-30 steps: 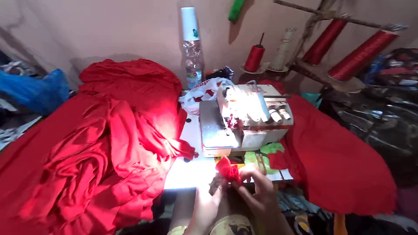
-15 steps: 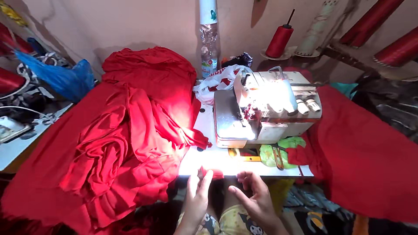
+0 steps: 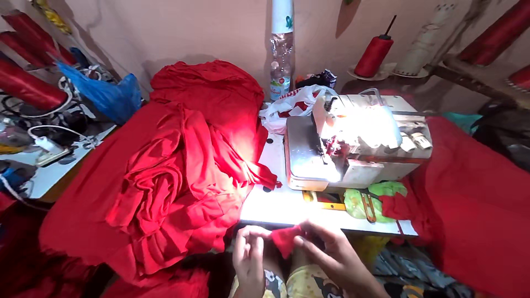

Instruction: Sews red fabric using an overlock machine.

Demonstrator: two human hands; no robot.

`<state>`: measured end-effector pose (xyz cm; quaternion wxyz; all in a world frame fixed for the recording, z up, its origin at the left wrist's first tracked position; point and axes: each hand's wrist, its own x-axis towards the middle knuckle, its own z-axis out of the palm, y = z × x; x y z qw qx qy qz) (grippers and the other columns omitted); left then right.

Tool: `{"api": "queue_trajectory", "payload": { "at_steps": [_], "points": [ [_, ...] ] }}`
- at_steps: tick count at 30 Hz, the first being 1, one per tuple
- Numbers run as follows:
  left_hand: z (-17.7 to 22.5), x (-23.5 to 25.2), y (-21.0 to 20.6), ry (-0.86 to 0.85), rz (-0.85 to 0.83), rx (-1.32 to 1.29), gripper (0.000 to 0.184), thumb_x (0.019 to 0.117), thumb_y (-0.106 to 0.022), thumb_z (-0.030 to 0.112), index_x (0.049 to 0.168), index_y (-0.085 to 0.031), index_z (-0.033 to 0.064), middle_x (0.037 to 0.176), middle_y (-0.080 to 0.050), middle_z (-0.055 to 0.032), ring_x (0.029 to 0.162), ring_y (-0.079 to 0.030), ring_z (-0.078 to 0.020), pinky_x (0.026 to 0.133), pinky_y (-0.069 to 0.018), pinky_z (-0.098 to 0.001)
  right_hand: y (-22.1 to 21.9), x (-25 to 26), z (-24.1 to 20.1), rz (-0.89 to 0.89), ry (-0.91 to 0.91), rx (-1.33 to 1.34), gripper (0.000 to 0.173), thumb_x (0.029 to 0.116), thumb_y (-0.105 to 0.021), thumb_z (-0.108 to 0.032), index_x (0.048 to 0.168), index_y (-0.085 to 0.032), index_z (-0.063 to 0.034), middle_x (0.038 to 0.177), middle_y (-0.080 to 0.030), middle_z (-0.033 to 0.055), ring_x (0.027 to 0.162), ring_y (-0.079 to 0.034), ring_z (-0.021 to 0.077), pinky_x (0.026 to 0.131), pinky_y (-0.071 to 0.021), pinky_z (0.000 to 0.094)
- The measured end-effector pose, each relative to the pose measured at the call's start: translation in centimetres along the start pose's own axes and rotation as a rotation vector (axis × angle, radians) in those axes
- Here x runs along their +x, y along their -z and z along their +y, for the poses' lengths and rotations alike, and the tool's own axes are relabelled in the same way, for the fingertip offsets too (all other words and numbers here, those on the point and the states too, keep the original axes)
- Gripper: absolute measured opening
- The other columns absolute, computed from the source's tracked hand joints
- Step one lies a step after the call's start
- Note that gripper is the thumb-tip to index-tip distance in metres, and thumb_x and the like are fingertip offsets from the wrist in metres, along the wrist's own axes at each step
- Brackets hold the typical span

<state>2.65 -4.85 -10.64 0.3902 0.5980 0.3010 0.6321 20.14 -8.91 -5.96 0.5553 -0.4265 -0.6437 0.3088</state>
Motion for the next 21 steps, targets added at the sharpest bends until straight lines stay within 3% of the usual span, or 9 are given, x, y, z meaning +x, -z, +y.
{"api": "queue_trajectory", "payload": {
  "at_steps": [2, 5, 7, 8, 11, 13, 15, 18, 21],
  "points": [
    [0.3, 0.6, 0.6, 0.008, -0.015, 0.0, 0.016, 0.1018, -0.053, 0.023, 0.114, -0.064, 0.0237, 0.104, -0.07, 0.0155, 0.1, -0.066, 0.0025, 0.089, -0.0545, -0.0187, 0.6, 0.9, -0.8, -0.268, -0.048, 0.042, 0.02, 0.1008, -0.061, -0.016, 0.099, -0.068, 0.0026, 0.079, -0.067, 0.0046, 0.069, -0.06, -0.0028, 0.065, -0.0502, 0.0124],
    [2.6, 1.6, 0.9, 0.429, -0.286, -0.284, 0.029, 0.1065, -0.043, 0.03, 0.117, -0.058, 0.0086, 0.104, -0.072, 0.0092, 0.101, -0.067, -0.0009, 0.094, -0.0545, -0.0247, 0.0, 2.6, -2.4, -0.57, -0.082, -0.034, 0.019, 0.097, -0.065, -0.016, 0.091, -0.069, 0.002, 0.07, -0.065, 0.0079, 0.06, -0.059, 0.0074, 0.056, -0.0481, 0.0228],
    [3.0, 1.8, 1.2, 0.695, -0.455, -0.529, 0.043, 0.1072, -0.035, 0.048, 0.113, -0.059, 0.0131, 0.098, -0.068, 0.0114, 0.094, -0.064, 0.002, 0.088, -0.0525, -0.0208, 0.0, 3.7, -4.0, -0.697, -0.062, -0.035, 0.019, 0.0955, -0.066, -0.014, 0.09, -0.069, 0.0035, 0.068, -0.063, 0.0095, 0.058, -0.058, 0.009, 0.053, -0.0453, 0.0242],
    [2.6, 1.8, 1.6, 0.745, -0.561, -0.649, 0.053, 0.1003, -0.04, 0.066, 0.111, -0.065, 0.0205, 0.098, -0.07, 0.0129, 0.094, -0.065, 0.0036, 0.086, -0.0524, -0.0187, 0.1, 4.2, -4.5, -0.729, -0.038, -0.024, 0.018, 0.0947, -0.068, -0.014, 0.089, -0.069, 0.0032, 0.066, -0.062, 0.0084, 0.056, -0.056, 0.0069, 0.052, -0.0433, 0.0219],
    [1.8, 2.4, 3.5, 0.522, -0.89, -0.784, 0.058, 0.0998, -0.037, 0.067, 0.125, -0.07, 0.027, 0.114, -0.072, 0.0162, 0.106, -0.063, 0.0092, 0.092, -0.0501, -0.0141, 0.2, 5.4, -6.0, -0.803, -0.038, 0.004, 0.019, 0.0952, -0.069, -0.013, 0.093, -0.069, 0.006, 0.071, -0.064, 0.0101, 0.061, -0.057, 0.0054, 0.058, -0.0454, 0.0197],
    [1.6, 3.6, 4.8, 0.203, -0.95, -0.628, 0.043, 0.1055, -0.045, 0.052, 0.113, -0.068, 0.0164, 0.106, -0.066, 0.0131, 0.102, -0.057, 0.0107, 0.088, -0.0451, -0.0105, -0.1, 6.1, -6.4, -0.817, -0.06, 0.039, 0.019, 0.0948, -0.068, -0.012, 0.093, -0.068, 0.007, 0.075, -0.065, 0.0098, 0.065, -0.056, 0.0034, 0.061, -0.045, 0.0178],
    [1.3, 5.0, 6.4, 0.01, -0.883, -0.537, 0.028, 0.1015, -0.059, 0.043, 0.103, -0.066, 0.0162, 0.108, -0.065, 0.0096, 0.11, -0.056, 0.0035, 0.097, -0.043, -0.0175, -0.6, 6.8, -6.1, -0.781, -0.029, 0.075, 0.019, 0.0946, -0.068, -0.011, 0.093, -0.068, 0.0074, 0.078, -0.066, 0.01, 0.068, -0.057, 0.002, 0.063, -0.0454, 0.0159],
    [1.8, 6.1, 8.8, -0.055, -0.711, -0.55, 0.018, 0.0981, -0.065, 0.038, 0.103, -0.068, 0.0215, 0.106, -0.073, 0.0108, 0.111, -0.065, -0.0027, 0.113, -0.0428, -0.033, -1.7, 7.3, -4.1, -0.695, 0.079, 0.16, 0.018, 0.0979, -0.066, -0.015, 0.091, -0.067, 0.0011, 0.078, -0.065, 0.0045, 0.07, -0.059, -0.0021, 0.063, -0.0468, 0.0096],
    [2.9, 6.7, 10.4, -0.066, -0.759, -0.403, 0.021, 0.0979, -0.068, 0.036, 0.1, -0.065, 0.0156, 0.091, -0.068, 0.0092, 0.098, -0.064, 0.0022, 0.111, -0.0416, -0.0287, -2.6, 7.7, -3.4, -0.69, 0.102, 0.259, 0.016, 0.0997, -0.063, -0.013, 0.093, -0.064, 0.0022, 0.078, -0.062, 0.0041, 0.071, -0.057, -0.0023, 0.065, -0.0454, 0.0099]
  ]
}}
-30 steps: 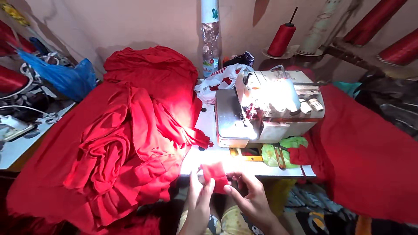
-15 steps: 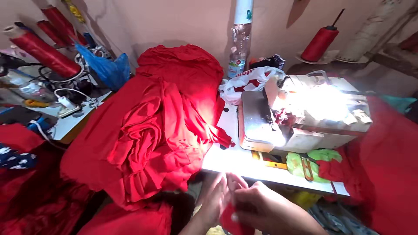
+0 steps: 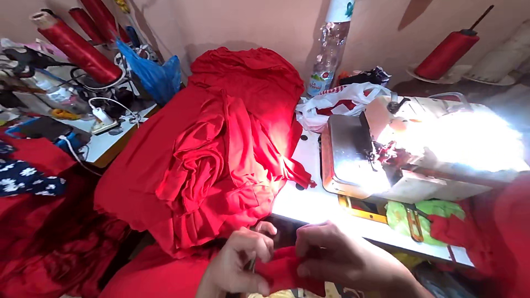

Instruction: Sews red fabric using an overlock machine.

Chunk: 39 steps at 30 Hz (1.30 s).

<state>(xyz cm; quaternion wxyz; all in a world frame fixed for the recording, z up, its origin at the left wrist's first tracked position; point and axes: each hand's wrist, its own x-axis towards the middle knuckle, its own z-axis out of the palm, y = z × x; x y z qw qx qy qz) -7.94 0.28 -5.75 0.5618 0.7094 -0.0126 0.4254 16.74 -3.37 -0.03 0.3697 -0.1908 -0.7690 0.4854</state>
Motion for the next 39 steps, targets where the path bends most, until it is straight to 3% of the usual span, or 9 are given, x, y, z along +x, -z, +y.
{"api": "queue_trajectory", "payload": {
  "at_steps": [5, 9, 15, 18, 22, 29, 33, 36, 39],
  "points": [
    [1.8, -2.2, 1.1, 0.14, 0.066, 0.306, 0.024, 0.0999, -0.065, 0.034, 0.092, -0.064, 0.0118, 0.096, -0.068, 0.0053, 0.105, -0.062, 0.0006, 0.101, -0.0468, -0.0213, 0.0, 1.3, 2.3, 0.021, -0.074, 0.011, 0.019, 0.0985, -0.065, -0.015, 0.094, -0.066, 0.0032, 0.075, -0.063, 0.0032, 0.068, -0.056, -0.0027, 0.063, -0.0451, 0.0119],
    [2.9, -2.1, 1.2, 0.212, 0.375, 0.768, 0.014, 0.0938, -0.073, 0.024, 0.09, -0.071, 0.0109, 0.104, -0.066, 0.0023, 0.099, -0.061, 0.0048, 0.086, -0.0517, -0.0108, -0.1, 4.2, 5.2, 0.247, -0.133, -0.302, 0.022, 0.0953, -0.07, -0.025, 0.092, -0.071, -0.0034, 0.079, -0.065, 0.0028, 0.068, -0.055, -0.0002, 0.062, -0.0439, 0.014],
    [0.8, -0.2, 3.5, 0.198, 0.342, 1.521, 0.026, 0.095, -0.059, 0.028, 0.089, -0.078, 0.0116, 0.12, -0.072, -0.0122, 0.096, -0.072, -0.0243, 0.08, -0.0567, -0.0394, -1.1, 7.3, 8.0, 0.28, -0.182, -0.691, 0.021, 0.0976, -0.065, -0.029, 0.094, -0.074, -0.011, 0.122, -0.068, 0.0117, 0.098, -0.069, 0.0196, 0.078, -0.0565, 0.0337],
    [-0.3, 0.1, 4.4, 0.203, 0.399, 1.569, 0.026, 0.0967, -0.055, 0.022, 0.095, -0.076, 0.0074, 0.11, -0.074, -0.01, 0.089, -0.073, -0.0219, 0.075, -0.0591, -0.035, -1.1, 7.5, 8.5, 0.226, -0.242, -0.725, 0.026, 0.1008, -0.061, -0.033, 0.099, -0.074, -0.0106, 0.117, -0.07, 0.0108, 0.094, -0.07, 0.023, 0.073, -0.0568, 0.0397],
    [0.0, 1.1, 3.9, 0.265, 0.438, 1.596, 0.025, 0.0774, -0.064, 0.009, 0.099, -0.072, 0.0005, 0.089, -0.072, -0.0114, 0.068, -0.069, -0.0245, 0.06, -0.0567, -0.0398, -0.7, 7.3, 8.5, 0.231, -0.265, -0.649, 0.027, 0.0998, -0.062, -0.032, 0.1, -0.073, -0.0073, 0.107, -0.068, 0.012, 0.092, -0.067, 0.0203, 0.075, -0.0551, 0.0336],
    [0.5, 1.4, 3.4, 0.165, 0.487, 1.508, 0.022, 0.0959, -0.056, 0.012, 0.094, -0.076, 0.0025, 0.098, -0.074, -0.0121, 0.084, -0.073, -0.019, 0.072, -0.0591, -0.0283, -0.7, 5.7, 7.4, 0.398, -0.071, -0.582, 0.023, 0.0941, -0.07, -0.029, 0.089, -0.071, -0.0063, 0.092, -0.067, 0.0077, 0.081, -0.062, 0.0102, 0.07, -0.0494, 0.0208],
    [3.0, 1.3, 2.1, 0.174, 0.383, 1.172, 0.015, 0.1027, -0.051, 0.014, 0.103, -0.062, 0.0033, 0.097, -0.069, -0.0079, 0.093, -0.066, -0.0036, 0.085, -0.0522, -0.0149, -0.7, 4.4, 4.8, 0.463, 0.077, -0.612, 0.019, 0.0914, -0.074, -0.025, 0.085, -0.069, -0.0077, 0.091, -0.069, 0.0049, 0.083, -0.063, 0.005, 0.072, -0.0497, 0.014],
    [4.4, 1.6, 1.1, 0.187, 0.273, 1.123, 0.024, 0.1002, -0.044, 0.012, 0.094, -0.065, 0.0035, 0.096, -0.067, -0.01, 0.098, -0.065, -0.0099, 0.088, -0.0521, -0.0192, -0.6, 3.6, 3.6, 0.5, 0.185, -0.624, 0.018, 0.0906, -0.075, -0.02, 0.082, -0.066, -0.0067, 0.089, -0.068, 0.0051, 0.085, -0.063, 0.0041, 0.074, -0.0496, 0.0117],
    [5.2, 2.2, 0.1, 0.281, 0.212, 1.146, 0.029, 0.1003, -0.046, 0.022, 0.104, -0.067, 0.0029, 0.105, -0.069, -0.0132, 0.1, -0.066, -0.0137, 0.082, -0.0546, -0.0255, -0.4, 2.8, 3.2, 0.489, 0.184, -0.623, 0.018, 0.0948, -0.07, -0.021, 0.085, -0.066, -0.0062, 0.093, -0.067, 0.0074, 0.086, -0.062, 0.0064, 0.074, -0.049, 0.0129]
  ]
}}
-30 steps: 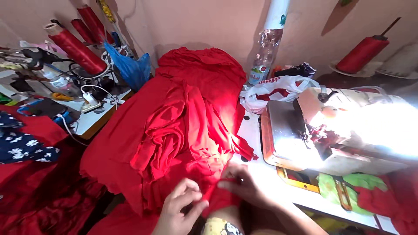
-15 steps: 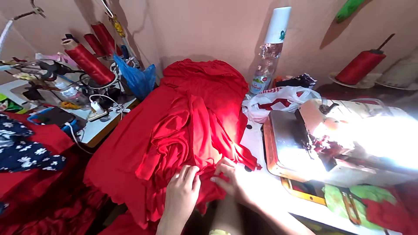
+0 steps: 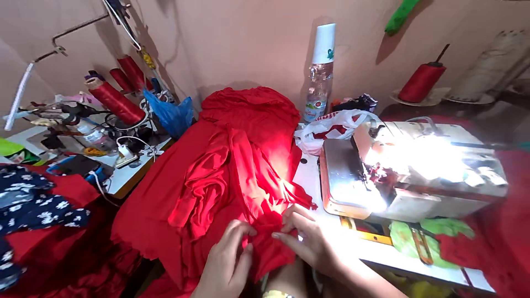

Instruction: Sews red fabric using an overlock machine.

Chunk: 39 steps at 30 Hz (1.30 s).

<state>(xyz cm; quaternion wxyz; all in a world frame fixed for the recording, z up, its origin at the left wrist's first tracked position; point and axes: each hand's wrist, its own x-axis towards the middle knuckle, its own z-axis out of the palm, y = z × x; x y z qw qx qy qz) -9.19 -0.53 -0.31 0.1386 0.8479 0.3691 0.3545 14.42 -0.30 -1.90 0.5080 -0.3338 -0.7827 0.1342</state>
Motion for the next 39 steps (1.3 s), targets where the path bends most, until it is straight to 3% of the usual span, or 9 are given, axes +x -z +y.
{"api": "queue_trajectory", "payload": {
  "at_steps": [4, 11, 15, 18, 24, 30, 33, 37, 39],
  "points": [
    [0.9, 0.8, -1.7, -0.005, 0.139, 0.011, 0.022, 0.087, -0.071, 0.024, 0.086, -0.068, 0.0022, 0.088, -0.071, -0.0108, 0.08, -0.066, -0.0071, 0.069, -0.0531, -0.0171, 0.3, -0.9, 0.9, 0.059, -0.034, -0.154, 0.018, 0.0962, -0.066, -0.024, 0.086, -0.064, -0.0089, 0.087, -0.067, 0.0059, 0.078, -0.063, 0.0097, 0.066, -0.0497, 0.0176],
    [2.1, 6.9, -7.4, -0.144, 0.177, 0.048, 0.019, 0.088, -0.066, 0.019, 0.087, -0.076, 0.003, 0.087, -0.075, -0.0071, 0.083, -0.07, -0.0069, 0.08, -0.0556, -0.0175, 2.2, -5.3, 3.5, 0.509, -0.199, -0.478, 0.019, 0.0945, -0.065, -0.021, 0.089, -0.076, -0.0072, 0.081, -0.075, 0.0047, 0.077, -0.071, 0.0083, 0.072, -0.0571, 0.0213],
    [6.2, 13.7, -12.9, -0.272, 0.039, 0.103, 0.016, 0.0886, -0.06, 0.001, 0.098, -0.073, -0.0004, 0.106, -0.072, -0.0175, 0.103, -0.069, -0.0345, 0.083, -0.0534, -0.0531, 4.1, -6.8, 5.3, 1.053, -0.284, -0.039, 0.006, 0.0856, -0.072, -0.006, 0.08, -0.072, -0.0039, 0.078, -0.07, -0.0043, 0.069, -0.065, -0.0036, 0.066, -0.057, 0.0133],
    [8.2, 17.4, -16.3, -0.196, -0.15, 0.146, 0.018, 0.0907, -0.064, 0.01, 0.103, -0.074, 0.0013, 0.106, -0.071, -0.0178, 0.106, -0.066, -0.0403, 0.086, -0.0476, -0.0627, 5.7, -7.1, 4.2, 1.241, -0.609, 0.426, 0.015, 0.0916, -0.06, 0.006, 0.082, -0.065, -0.0043, 0.066, -0.066, -0.0045, 0.055, -0.061, -0.0003, 0.053, -0.0534, 0.0161],
    [8.0, 17.7, -17.3, -0.135, -0.269, 0.173, 0.021, 0.0873, -0.069, 0.025, 0.087, -0.075, 0.0042, 0.085, -0.07, -0.0139, 0.09, -0.068, -0.0328, 0.086, -0.0455, -0.0575, 7.2, -10.1, 1.3, 1.098, -0.951, 1.008, 0.032, 0.1055, -0.035, -0.008, 0.085, -0.059, -0.0096, 0.067, -0.067, -0.0003, 0.046, -0.054, -0.0005, 0.041, -0.042, 0.0134],
    [8.8, 20.5, -16.9, 0.072, -0.442, 0.231, 0.022, 0.094, -0.065, 0.019, 0.098, -0.074, 0.0002, 0.096, -0.07, -0.0187, 0.1, -0.064, -0.0364, 0.096, -0.0399, -0.0588, 6.8, -9.1, 4.1, 1.097, -0.763, 0.468, 0.017, 0.0911, -0.056, 0.001, 0.079, -0.066, -0.0069, 0.068, -0.066, -0.0041, 0.059, -0.062, 0.0024, 0.058, -0.0548, 0.0188],
    [7.9, 22.7, -17.6, 0.144, -0.5, 0.221, 0.024, 0.0963, -0.066, 0.024, 0.098, -0.075, 0.0022, 0.099, -0.071, -0.0158, 0.105, -0.063, -0.0339, 0.099, -0.0385, -0.058, 7.0, -8.2, 6.3, 1.066, -0.644, 0.18, 0.019, 0.0849, -0.062, 0.002, 0.07, -0.06, -0.0102, 0.061, -0.057, -0.0097, 0.051, -0.051, -0.0047, 0.049, -0.0438, 0.0123],
    [5.3, 22.7, -17.3, -0.042, -0.276, -0.064, 0.022, 0.0919, -0.069, 0.02, 0.1, -0.074, -0.0006, 0.102, -0.071, -0.0163, 0.107, -0.063, -0.0337, 0.095, -0.0466, -0.0559, 7.8, -7.4, 7.6, 0.991, -0.624, 0.153, 0.02, 0.0862, -0.061, 0.001, 0.068, -0.058, -0.0086, 0.062, -0.053, -0.0096, 0.053, -0.048, -0.0065, 0.051, -0.0415, 0.0107],
    [4.5, 22.3, -15.9, -0.235, -0.291, -0.177, 0.018, 0.0904, -0.07, 0.021, 0.099, -0.075, 0.0061, 0.105, -0.072, -0.008, 0.11, -0.063, -0.021, 0.095, -0.0505, -0.0389, 7.9, -7.2, 7.9, 0.992, -0.623, 0.162, 0.02, 0.0862, -0.06, 0.001, 0.068, -0.059, -0.0081, 0.063, -0.054, -0.0094, 0.054, -0.048, -0.0073, 0.051, -0.0417, 0.01]
  ]
}}
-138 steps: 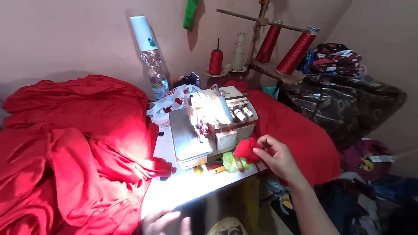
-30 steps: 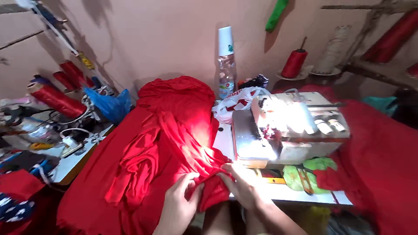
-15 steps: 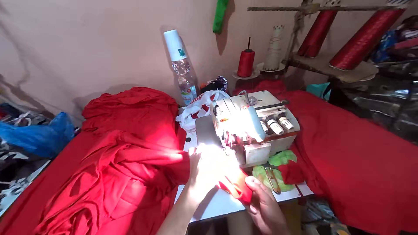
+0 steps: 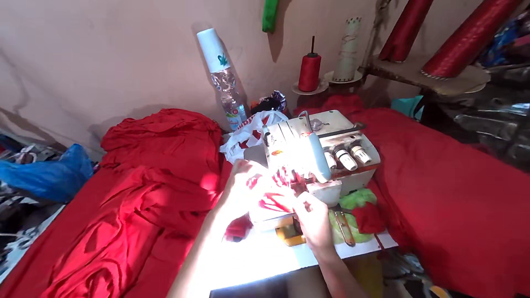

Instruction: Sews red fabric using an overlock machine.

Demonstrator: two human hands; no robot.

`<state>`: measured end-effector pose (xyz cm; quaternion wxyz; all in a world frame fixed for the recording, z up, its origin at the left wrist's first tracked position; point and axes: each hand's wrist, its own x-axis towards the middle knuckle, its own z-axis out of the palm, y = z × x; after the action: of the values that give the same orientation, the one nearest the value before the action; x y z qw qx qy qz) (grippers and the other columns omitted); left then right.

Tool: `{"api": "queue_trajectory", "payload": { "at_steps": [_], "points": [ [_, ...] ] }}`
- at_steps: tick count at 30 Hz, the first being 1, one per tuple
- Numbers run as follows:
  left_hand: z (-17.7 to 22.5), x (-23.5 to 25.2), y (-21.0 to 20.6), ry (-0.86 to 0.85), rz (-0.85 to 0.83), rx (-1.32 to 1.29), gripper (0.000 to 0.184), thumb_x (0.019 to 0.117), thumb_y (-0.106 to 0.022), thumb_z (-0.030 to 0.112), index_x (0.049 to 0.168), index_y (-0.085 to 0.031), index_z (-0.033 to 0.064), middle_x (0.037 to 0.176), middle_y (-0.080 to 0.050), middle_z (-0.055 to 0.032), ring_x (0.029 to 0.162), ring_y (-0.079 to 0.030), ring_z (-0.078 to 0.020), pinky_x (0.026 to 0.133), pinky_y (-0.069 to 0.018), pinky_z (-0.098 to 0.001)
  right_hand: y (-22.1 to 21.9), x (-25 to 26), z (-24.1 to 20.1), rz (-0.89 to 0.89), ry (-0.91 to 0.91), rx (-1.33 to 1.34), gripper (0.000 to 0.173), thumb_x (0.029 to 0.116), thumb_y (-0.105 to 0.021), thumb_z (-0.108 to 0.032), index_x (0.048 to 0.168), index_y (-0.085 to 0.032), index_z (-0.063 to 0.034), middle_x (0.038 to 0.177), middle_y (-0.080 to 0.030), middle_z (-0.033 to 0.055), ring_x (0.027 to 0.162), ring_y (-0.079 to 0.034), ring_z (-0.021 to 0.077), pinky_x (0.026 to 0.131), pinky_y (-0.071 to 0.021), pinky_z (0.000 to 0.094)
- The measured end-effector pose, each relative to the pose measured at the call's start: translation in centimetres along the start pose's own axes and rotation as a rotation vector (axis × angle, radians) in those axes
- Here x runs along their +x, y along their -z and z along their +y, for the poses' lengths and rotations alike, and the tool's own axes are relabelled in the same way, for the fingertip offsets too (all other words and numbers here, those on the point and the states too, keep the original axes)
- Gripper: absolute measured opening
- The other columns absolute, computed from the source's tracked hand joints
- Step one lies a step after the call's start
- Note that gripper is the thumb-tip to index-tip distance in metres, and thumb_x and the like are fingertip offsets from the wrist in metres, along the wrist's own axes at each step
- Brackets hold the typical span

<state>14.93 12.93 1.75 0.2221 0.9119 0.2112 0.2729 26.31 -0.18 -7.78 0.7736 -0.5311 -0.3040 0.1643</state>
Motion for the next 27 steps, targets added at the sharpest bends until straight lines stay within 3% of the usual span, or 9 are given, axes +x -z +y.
{"api": "queue_trajectory", "payload": {
  "at_steps": [3, 6, 10, 12, 15, 17, 19, 22, 27],
  "points": [
    [0.8, 0.1, 1.5, -0.084, -0.298, 0.048, 0.031, 0.0886, -0.072, 0.035, 0.106, -0.077, 0.0095, 0.119, -0.067, -0.0118, 0.121, -0.056, -0.0264, 0.105, -0.0426, -0.0466, -0.3, -0.1, 0.0, 0.036, 0.053, -0.048, 0.017, 0.0855, -0.061, 0.002, 0.069, -0.059, -0.0042, 0.065, -0.054, -0.0074, 0.057, -0.048, -0.0088, 0.054, -0.0412, 0.0084],
    [2.0, 1.2, 1.8, -0.067, -0.399, 0.115, 0.032, 0.0988, -0.06, 0.031, 0.108, -0.076, 0.0051, 0.119, -0.068, -0.0157, 0.122, -0.057, -0.0319, 0.106, -0.0391, -0.0538, -0.6, -0.9, 0.8, 0.188, 0.371, -0.262, 0.014, 0.083, -0.072, -0.011, 0.082, -0.064, 0.0003, 0.075, -0.062, 0.0011, 0.068, -0.056, -0.0062, 0.065, -0.0471, 0.0071],
    [2.8, 1.6, 3.8, -0.129, -0.512, -0.133, 0.022, 0.0963, -0.064, 0.023, 0.103, -0.073, 0.0038, 0.099, -0.069, -0.0044, 0.097, -0.063, -0.0052, 0.09, -0.0511, -0.0242, -1.7, -0.3, 0.4, 0.242, 0.747, -0.566, 0.023, 0.0824, -0.073, -0.027, 0.09, -0.07, -0.006, 0.093, -0.068, 0.0136, 0.095, -0.066, 0.018, 0.087, -0.052, 0.0238],
    [3.0, 1.6, 4.2, -0.138, -0.557, -0.066, 0.032, 0.0877, -0.074, 0.031, 0.108, -0.072, 0.0067, 0.104, -0.07, -0.0039, 0.101, -0.063, -0.0074, 0.092, -0.0509, -0.028, -1.9, 0.9, -0.7, 0.167, 0.788, -0.517, 0.019, 0.0895, -0.069, -0.024, 0.087, -0.076, -0.0072, 0.091, -0.073, 0.0115, 0.096, -0.069, 0.0169, 0.089, -0.054, 0.0262],
    [3.8, 1.7, 3.0, -0.012, -0.163, 0.184, 0.032, 0.0825, -0.078, 0.019, 0.106, -0.072, -0.0015, 0.105, -0.07, -0.0191, 0.105, -0.065, -0.034, 0.094, -0.0498, -0.0537, -1.3, 2.4, -3.3, -0.128, 0.57, -0.248, 0.016, 0.0891, -0.069, -0.016, 0.091, -0.079, -0.0032, 0.096, -0.076, 0.0082, 0.1, -0.069, 0.0084, 0.093, -0.0542, 0.0234],
    [2.6, 1.3, 2.5, -0.073, 0.054, 0.212, 0.026, 0.0831, -0.075, 0.018, 0.102, -0.071, 0.0006, 0.105, -0.068, -0.0176, 0.104, -0.065, -0.0328, 0.091, -0.0529, -0.0501, 0.0, 3.1, -5.5, -0.396, 0.26, -0.091, 0.02, 0.0918, -0.066, -0.012, 0.103, -0.076, 0.0015, 0.101, -0.073, 0.0054, 0.098, -0.066, 0.0015, 0.091, -0.054, 0.0196],
    [2.3, -0.2, 3.1, -0.176, -0.012, 0.176, 0.02, 0.0884, -0.069, 0.021, 0.094, -0.074, 0.0023, 0.099, -0.07, -0.0149, 0.098, -0.067, -0.027, 0.087, -0.0555, -0.0419, 1.4, 3.6, -7.3, -0.511, 0.09, -0.141, 0.022, 0.0921, -0.065, -0.014, 0.106, -0.072, 0.0022, 0.103, -0.071, 0.006, 0.096, -0.064, 0.0018, 0.087, -0.0538, 0.0201],
    [2.3, -1.9, 3.2, -0.24, -0.274, 0.263, 0.019, 0.0901, -0.063, 0.018, 0.096, -0.075, 0.005, 0.11, -0.072, -0.0144, 0.108, -0.065, -0.0319, 0.092, -0.0519, -0.0489, 2.4, 3.6, -8.1, -0.472, 0.051, -0.261, 0.032, 0.0938, -0.066, -0.02, 0.116, -0.069, 0.002, 0.104, -0.071, 0.0079, 0.09, -0.067, 0.0034, 0.081, -0.0557, 0.0213],
    [3.3, -0.3, 2.1, -0.174, -0.446, 0.525, 0.03, 0.0961, -0.058, 0.01, 0.123, -0.07, 0.0041, 0.123, -0.067, -0.02, 0.121, -0.06, -0.0408, 0.097, -0.0453, -0.0624, 1.7, 2.5, -7.3, -0.299, 0.104, -0.11, 0.03, 0.0895, -0.065, -0.007, 0.116, -0.063, 0.0078, 0.094, -0.068, 0.0043, 0.072, -0.061, -0.0024, 0.066, -0.0531, 0.0141]
  ]
}}
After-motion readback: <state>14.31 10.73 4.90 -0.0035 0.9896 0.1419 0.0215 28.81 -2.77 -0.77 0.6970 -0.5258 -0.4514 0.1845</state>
